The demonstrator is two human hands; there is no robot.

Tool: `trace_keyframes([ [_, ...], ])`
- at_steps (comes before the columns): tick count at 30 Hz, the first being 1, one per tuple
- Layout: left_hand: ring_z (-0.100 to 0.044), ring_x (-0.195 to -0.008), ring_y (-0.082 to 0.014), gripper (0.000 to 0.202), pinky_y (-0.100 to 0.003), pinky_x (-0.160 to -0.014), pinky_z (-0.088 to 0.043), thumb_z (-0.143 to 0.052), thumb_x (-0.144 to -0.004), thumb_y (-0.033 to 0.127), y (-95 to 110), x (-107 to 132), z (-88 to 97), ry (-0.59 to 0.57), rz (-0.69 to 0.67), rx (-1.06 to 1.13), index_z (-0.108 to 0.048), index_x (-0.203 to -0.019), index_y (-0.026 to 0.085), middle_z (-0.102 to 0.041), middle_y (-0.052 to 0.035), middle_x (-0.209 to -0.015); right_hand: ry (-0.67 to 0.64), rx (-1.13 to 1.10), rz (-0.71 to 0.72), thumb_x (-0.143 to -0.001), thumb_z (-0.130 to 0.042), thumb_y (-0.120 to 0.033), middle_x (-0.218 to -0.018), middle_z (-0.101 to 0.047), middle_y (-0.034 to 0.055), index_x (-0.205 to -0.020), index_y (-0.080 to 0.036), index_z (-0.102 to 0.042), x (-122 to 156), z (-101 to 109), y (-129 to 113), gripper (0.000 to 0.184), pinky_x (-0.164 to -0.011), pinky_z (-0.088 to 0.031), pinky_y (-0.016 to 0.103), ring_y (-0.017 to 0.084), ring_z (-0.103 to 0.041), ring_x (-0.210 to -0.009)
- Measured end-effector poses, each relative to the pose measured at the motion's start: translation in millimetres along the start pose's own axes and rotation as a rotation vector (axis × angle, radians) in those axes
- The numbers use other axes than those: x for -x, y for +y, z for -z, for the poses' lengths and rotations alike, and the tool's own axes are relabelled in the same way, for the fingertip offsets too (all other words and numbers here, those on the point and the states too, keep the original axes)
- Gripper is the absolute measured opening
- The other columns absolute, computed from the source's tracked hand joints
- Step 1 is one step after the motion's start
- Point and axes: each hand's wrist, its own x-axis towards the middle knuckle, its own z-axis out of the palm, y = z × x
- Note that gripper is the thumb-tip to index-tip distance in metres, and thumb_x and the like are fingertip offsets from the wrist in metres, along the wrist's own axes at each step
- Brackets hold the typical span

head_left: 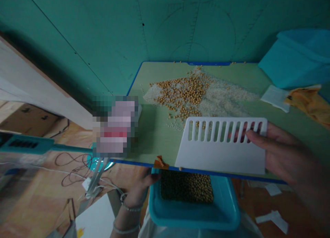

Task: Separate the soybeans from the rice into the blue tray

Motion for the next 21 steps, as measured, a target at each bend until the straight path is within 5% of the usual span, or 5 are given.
trace_keyframes([
  [4,-0.049,-0.137,-0.0342,0.042,-0.049,-0.120,-0.027,-0.071,-0.064,0.029,6.8,2.9,-5.6,0.029,-0.020,0.003,-0.079,-0.106,0.032,-0.074,0.0025,-0.127,0.087,0.026,-0.020,-0.034,-0.091,-0.041,-0.076,-0.078,0.0018,-0.075,-0.031,-0.069,-2.2,5.4,-5.6,0.047,-0.060,-0.062,0.041,0.028,-0.073,-0.066],
  [9,-0.049,-0.136,-0.0358,0.045,-0.050,-0.119,-0.028,-0.070,-0.064,0.029,10.2,3.2,-8.6,0.038,-0.008,0.018,-0.078,-0.107,0.028,-0.074,-0.0007,-0.128,0.223,0.096,0.272,-0.069,-0.073,-0.032,-0.094,-0.078,0.0015,-0.078,-0.034,-0.066,-13.8,27.0,-22.3,0.012,-0.086,-0.059,0.052,0.030,-0.072,-0.096],
  [12,-0.048,-0.136,-0.0379,0.046,-0.051,-0.119,-0.028,-0.073,-0.061,0.030,8.6,1.9,-7.3,0.042,0.009,0.013,-0.079,-0.107,0.027,-0.074,-0.0014,-0.127,0.212,0.112,0.387,-0.080,-0.063,-0.023,-0.111,-0.075,-0.0009,-0.083,-0.035,-0.067,-21.5,40.4,-31.1,0.013,-0.099,-0.052,0.050,0.027,-0.065,-0.114],
  [21,-0.049,-0.136,-0.0363,0.034,-0.050,-0.118,-0.030,-0.075,-0.060,0.029,14.0,5.8,-13.2,0.043,0.028,0.083,-0.081,-0.093,0.033,-0.079,0.0029,-0.117,0.254,0.077,0.315,-0.068,-0.072,-0.024,-0.111,-0.075,0.0057,-0.082,-0.030,-0.066,-19.5,34.3,-31.8,0.016,-0.094,-0.053,0.058,0.033,-0.065,-0.113],
])
